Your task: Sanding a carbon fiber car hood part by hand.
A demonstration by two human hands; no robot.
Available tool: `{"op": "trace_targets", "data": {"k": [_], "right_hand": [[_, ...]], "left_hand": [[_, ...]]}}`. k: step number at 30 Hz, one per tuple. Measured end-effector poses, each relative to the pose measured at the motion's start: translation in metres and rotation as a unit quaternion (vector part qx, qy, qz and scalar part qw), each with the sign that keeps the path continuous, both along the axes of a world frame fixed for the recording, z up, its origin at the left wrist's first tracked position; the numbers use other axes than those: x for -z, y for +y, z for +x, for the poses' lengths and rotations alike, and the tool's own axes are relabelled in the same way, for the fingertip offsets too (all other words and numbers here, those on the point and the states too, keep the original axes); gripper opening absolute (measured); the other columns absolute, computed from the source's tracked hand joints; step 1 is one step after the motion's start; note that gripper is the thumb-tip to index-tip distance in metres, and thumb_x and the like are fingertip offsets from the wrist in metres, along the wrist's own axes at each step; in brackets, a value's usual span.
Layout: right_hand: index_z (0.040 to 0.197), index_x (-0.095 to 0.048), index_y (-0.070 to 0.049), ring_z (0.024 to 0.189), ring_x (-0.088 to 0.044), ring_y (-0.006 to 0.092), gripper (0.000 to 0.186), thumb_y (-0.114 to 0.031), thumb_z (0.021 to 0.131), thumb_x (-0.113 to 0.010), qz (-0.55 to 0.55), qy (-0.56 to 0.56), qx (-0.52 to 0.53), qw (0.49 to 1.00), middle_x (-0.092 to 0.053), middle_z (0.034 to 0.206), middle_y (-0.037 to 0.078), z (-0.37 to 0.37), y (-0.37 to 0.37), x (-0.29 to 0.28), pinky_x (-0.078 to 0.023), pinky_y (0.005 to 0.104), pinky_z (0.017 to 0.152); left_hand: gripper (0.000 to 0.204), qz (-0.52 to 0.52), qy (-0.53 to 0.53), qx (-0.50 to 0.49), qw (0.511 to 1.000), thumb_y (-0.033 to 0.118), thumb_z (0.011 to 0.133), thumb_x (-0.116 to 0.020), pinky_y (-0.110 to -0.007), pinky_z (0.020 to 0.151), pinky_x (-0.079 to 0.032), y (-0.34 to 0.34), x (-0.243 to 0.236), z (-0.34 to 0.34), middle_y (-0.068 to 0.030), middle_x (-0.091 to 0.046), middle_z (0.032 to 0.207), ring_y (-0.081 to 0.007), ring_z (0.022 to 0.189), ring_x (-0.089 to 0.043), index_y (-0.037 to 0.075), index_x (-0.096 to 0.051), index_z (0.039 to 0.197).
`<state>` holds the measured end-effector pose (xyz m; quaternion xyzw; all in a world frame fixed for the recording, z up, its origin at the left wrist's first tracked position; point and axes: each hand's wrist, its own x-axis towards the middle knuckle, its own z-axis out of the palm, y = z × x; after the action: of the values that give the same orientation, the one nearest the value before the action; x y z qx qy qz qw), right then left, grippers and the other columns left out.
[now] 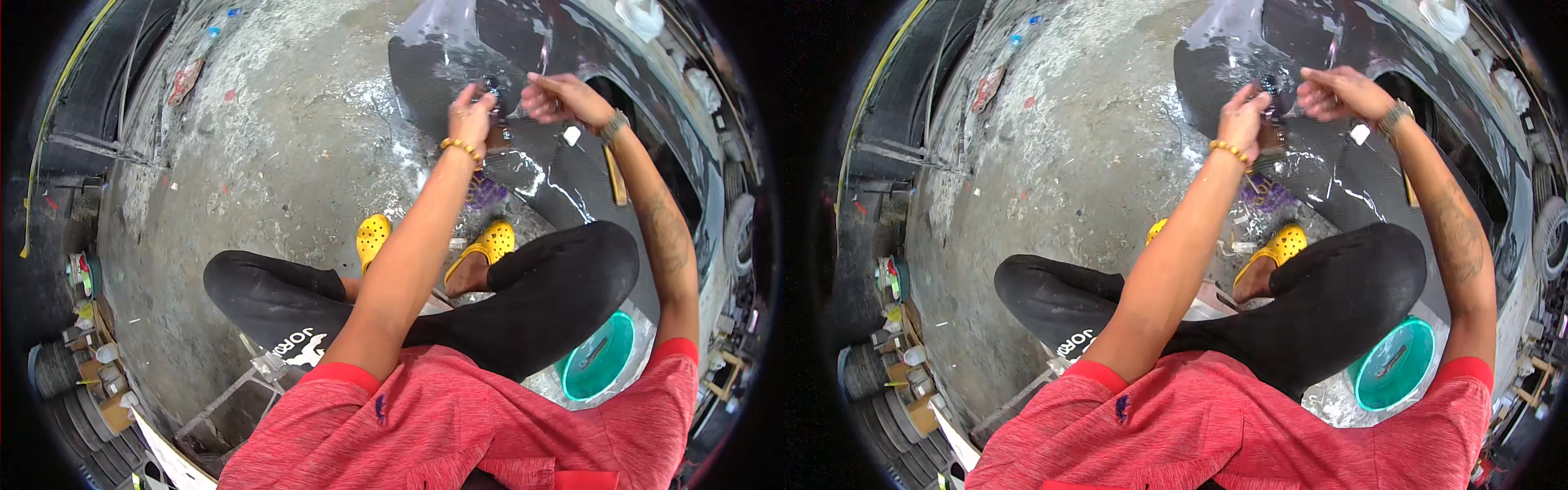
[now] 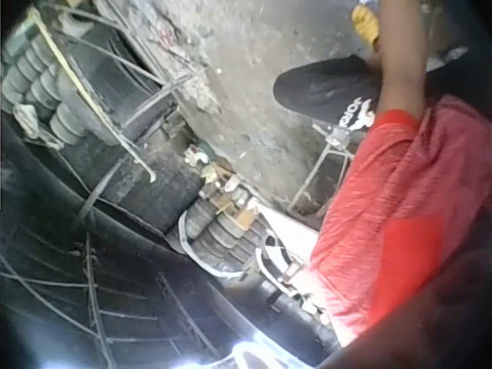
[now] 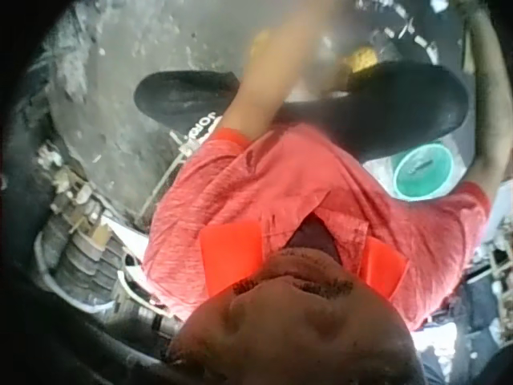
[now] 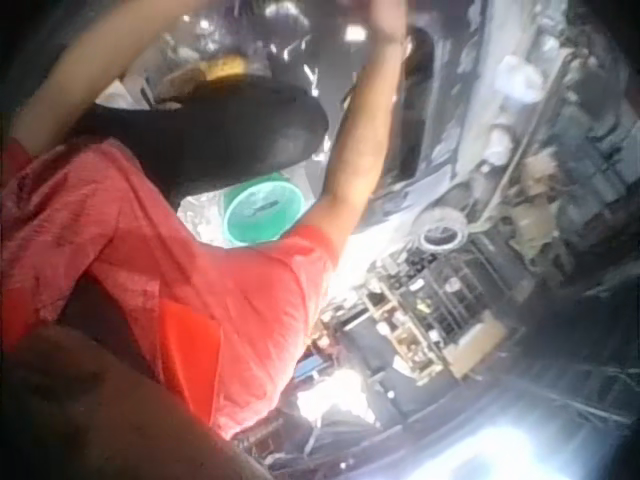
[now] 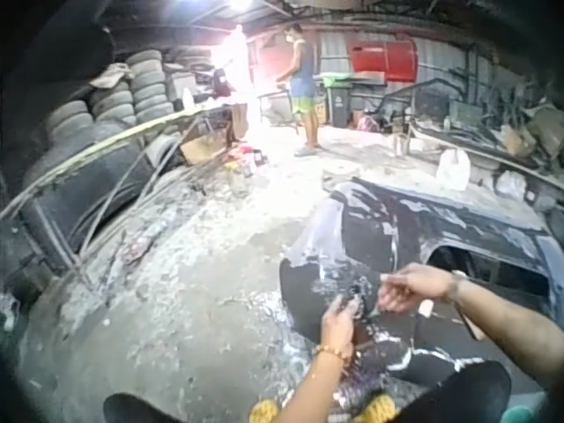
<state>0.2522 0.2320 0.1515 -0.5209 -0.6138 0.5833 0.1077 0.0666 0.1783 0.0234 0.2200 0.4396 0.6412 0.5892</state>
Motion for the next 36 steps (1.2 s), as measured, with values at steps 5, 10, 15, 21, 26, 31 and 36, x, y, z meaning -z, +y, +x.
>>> {"op": "trace_targets", "data": {"k": [5,10,15,21,26,31,36], "right_hand": [[0.142,-0.060,-0.011,0.134,-0.055,0.0369,0.070,-0.066,0.097,-0.056,0.515,-0.282,-0.095,0.804,-0.058,0.144,0.021,-0.012,0.058,0.084,-0.045,0.0473,0.110],[0.158,-0.042,-0.030,0.150,-0.033,0.0437,0.075,-0.072,0.096,-0.047,0.529,-0.435,0.002,0.729,-0.033,0.166,0.015,-0.046,0.020,0.145,-0.019,0.0613,0.122],[0.157,-0.043,-0.030,0.148,-0.036,0.0423,0.073,-0.071,0.097,-0.047,0.550,-0.426,0.007,0.719,-0.035,0.165,0.016,-0.067,0.015,0.124,-0.023,0.0599,0.120],[0.157,-0.045,-0.031,0.145,-0.041,0.0416,0.072,-0.069,0.096,-0.049,0.543,-0.445,0.025,0.712,-0.038,0.164,0.016,-0.050,-0.001,0.130,-0.027,0.0577,0.118],[0.159,-0.040,-0.034,0.146,-0.040,0.0386,0.071,-0.067,0.097,-0.050,0.552,-0.451,0.012,0.701,-0.036,0.165,0.014,-0.065,0.007,0.118,-0.026,0.0555,0.120],[0.151,-0.050,-0.015,0.143,-0.038,0.0441,0.071,-0.060,0.096,-0.054,0.605,0.099,0.032,0.789,-0.041,0.157,0.025,-0.048,0.005,0.120,-0.025,0.0565,0.120],[0.156,-0.044,-0.022,0.146,-0.037,0.0401,0.072,-0.061,0.097,-0.054,0.491,-0.444,0.002,0.749,-0.040,0.160,0.018,-0.071,-0.004,0.077,-0.025,0.0563,0.121]], "left_hand": [[0.065,0.032,0.535,-0.164,0.828,0.009,0.095,-0.057,-0.047,0.108,-0.045,-0.040,0.045,-0.061,-0.0339,-0.051,0.142,-0.0469,0.125,-0.055,-0.003,-0.035,0.155],[0.065,-0.008,0.634,-0.036,0.773,0.002,0.096,-0.053,-0.051,0.091,-0.053,-0.063,0.010,-0.054,-0.0338,-0.051,0.125,-0.0496,0.106,-0.062,-0.006,-0.031,0.156],[0.064,-0.012,0.692,-0.095,0.715,0.005,0.097,-0.053,-0.052,0.086,-0.053,0.017,0.022,-0.134,-0.0343,-0.052,0.119,-0.0499,0.103,-0.062,-0.004,-0.031,0.157],[0.060,0.060,0.647,-0.042,0.759,0.006,0.098,-0.054,-0.050,0.081,-0.052,-0.077,0.038,-0.078,-0.0333,-0.051,0.116,-0.0488,0.097,-0.061,-0.002,-0.036,0.154],[0.066,0.024,0.676,-0.081,0.732,0.002,0.095,-0.055,-0.048,0.083,-0.053,0.006,0.021,-0.135,-0.0295,-0.051,0.115,-0.0471,0.098,-0.061,0.000,-0.034,0.158],[0.067,0.093,0.679,-0.097,0.722,0.004,0.096,-0.055,-0.048,0.083,-0.053,-0.039,0.040,-0.099,-0.0286,-0.051,0.116,-0.0474,0.097,-0.062,0.000,-0.033,0.159],[0.059,0.018,0.658,-0.076,0.749,0.007,0.096,-0.055,-0.048,0.085,-0.053,-0.035,0.025,-0.102,-0.0297,-0.051,0.118,-0.0483,0.098,-0.062,-0.003,-0.040,0.153]]}}
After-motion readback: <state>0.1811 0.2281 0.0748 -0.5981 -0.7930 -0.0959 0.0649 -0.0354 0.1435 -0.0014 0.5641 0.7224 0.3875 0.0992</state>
